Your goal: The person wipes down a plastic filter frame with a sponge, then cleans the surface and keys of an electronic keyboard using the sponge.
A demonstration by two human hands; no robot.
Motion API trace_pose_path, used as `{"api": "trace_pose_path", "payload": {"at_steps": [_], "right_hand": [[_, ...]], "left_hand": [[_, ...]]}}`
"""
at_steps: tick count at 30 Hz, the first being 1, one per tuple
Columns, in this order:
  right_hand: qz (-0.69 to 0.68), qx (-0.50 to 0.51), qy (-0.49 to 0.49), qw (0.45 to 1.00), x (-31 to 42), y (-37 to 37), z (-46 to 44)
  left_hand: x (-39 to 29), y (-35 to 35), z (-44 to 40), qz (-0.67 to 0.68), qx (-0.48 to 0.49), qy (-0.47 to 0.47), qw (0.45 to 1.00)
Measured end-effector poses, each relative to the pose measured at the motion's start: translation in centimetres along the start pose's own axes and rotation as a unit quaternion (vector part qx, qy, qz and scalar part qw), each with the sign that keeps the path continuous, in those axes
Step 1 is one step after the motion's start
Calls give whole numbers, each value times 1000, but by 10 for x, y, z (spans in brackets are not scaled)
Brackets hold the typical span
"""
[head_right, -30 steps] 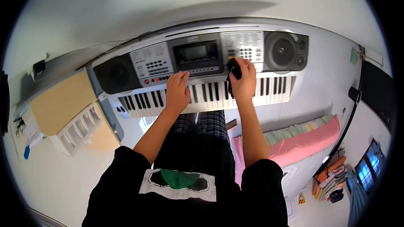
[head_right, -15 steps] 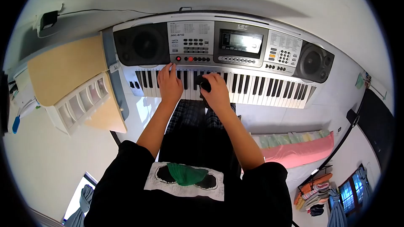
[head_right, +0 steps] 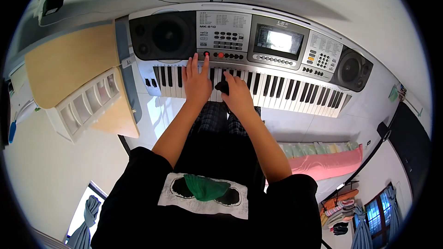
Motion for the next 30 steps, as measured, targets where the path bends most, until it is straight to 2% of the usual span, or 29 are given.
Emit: {"api": "trace_pose_path", "payload": {"at_steps": [4,7,10,19,24,30], "right_hand": [[7,5,-1,1000,2,2,2],[19,4,3,1000,3,1,2],[25,6,6,1000,2,1,2],[14,1,4,1000,2,0,2],[30,12,8,999,0,2,1],[32,11,10,999,4,-1,0]], "left_hand": [[-1,6,-1,-25,18,7,999],[0,7,-2,-9,1,5,1000],[-2,8,-5,-48,-15,29,998],[-6,11,-5,-70,36,7,997],[1,9,-6,-71,-7,-3,997],[0,3,-6,-58,-7,-3,998]]}}
Point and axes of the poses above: each hand's wrist, its own z-axis away from the middle knuckle, its own y-axis out of the palm, x = y × z, the point moved 4 cm from there along -z, towards the middle knuckle, and after that the axes turned 2 degrees about z, right-handed, at the moved point
